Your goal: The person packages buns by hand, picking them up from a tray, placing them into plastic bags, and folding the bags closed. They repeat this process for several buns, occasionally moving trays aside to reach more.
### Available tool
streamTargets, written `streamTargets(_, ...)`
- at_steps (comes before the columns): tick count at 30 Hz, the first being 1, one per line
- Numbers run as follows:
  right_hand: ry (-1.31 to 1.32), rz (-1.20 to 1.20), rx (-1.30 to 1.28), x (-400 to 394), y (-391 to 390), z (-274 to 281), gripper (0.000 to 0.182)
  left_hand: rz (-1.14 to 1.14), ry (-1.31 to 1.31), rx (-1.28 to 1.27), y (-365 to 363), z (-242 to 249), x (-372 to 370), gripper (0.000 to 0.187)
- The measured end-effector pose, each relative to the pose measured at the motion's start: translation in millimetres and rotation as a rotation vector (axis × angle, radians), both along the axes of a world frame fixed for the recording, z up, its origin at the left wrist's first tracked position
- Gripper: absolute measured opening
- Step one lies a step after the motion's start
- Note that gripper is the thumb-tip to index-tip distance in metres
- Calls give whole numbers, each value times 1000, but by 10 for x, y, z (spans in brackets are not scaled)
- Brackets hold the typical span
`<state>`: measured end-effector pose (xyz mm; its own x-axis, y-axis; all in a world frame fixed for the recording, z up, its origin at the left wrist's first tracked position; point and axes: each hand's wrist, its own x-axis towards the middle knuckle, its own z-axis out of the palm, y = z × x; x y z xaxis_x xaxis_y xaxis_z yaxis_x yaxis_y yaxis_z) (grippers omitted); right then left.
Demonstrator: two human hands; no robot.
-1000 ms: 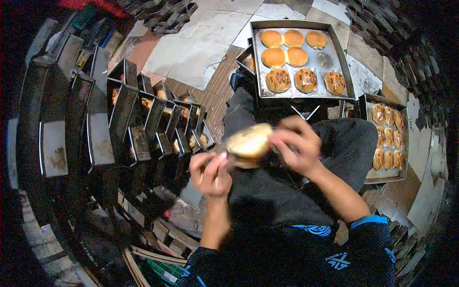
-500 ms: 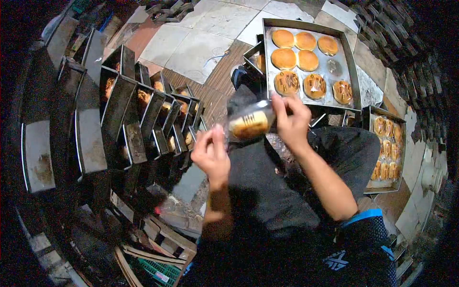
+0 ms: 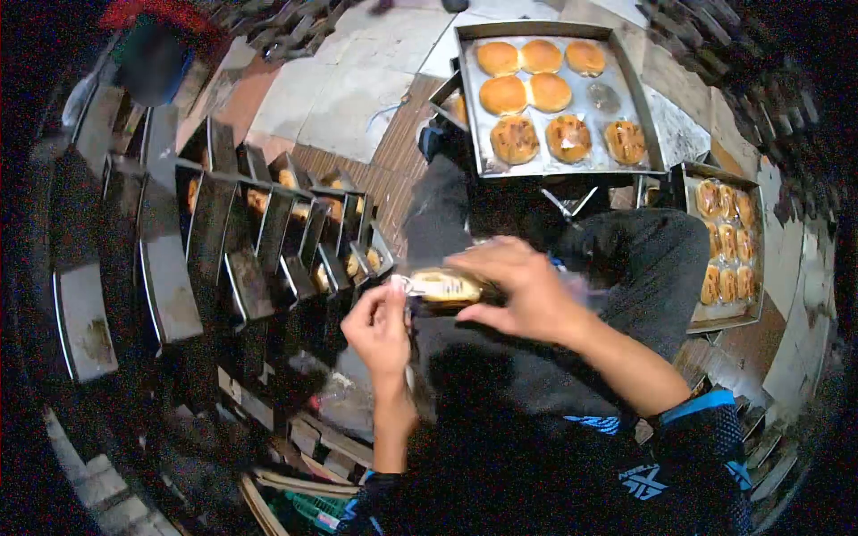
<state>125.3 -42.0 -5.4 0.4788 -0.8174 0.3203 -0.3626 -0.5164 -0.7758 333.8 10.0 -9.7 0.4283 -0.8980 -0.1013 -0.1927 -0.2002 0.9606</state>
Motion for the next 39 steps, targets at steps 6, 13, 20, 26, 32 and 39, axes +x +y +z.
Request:
streamTargets(6, -279, -263, 554, -309, -614, -669, 63, 43, 229, -30, -521, -114, -75, 22)
streamTargets(13, -384, -1046, 694, -2013, -1868, -1076, 43, -396, -3, -68, -487, -304, -789, 22)
streamTargets(20, 586, -608, -21, -1762, -817, -1596, 47, -941, -248, -2, -339, -880, -1235, 18)
streamTargets(26, 242, -7, 427, -1581, -164, -493, 29, -867, -388, -83, -192, -807, -1349, 15)
streamTargets(32, 107, -414, -141, -1359, 385, -392, 6, -758, -209, 85, -268, -520, -1397, 18)
streamTargets(39, -394, -728, 123, -1224, 119, 225, 7, -290, 802, 89, -607, -457, -1074, 11)
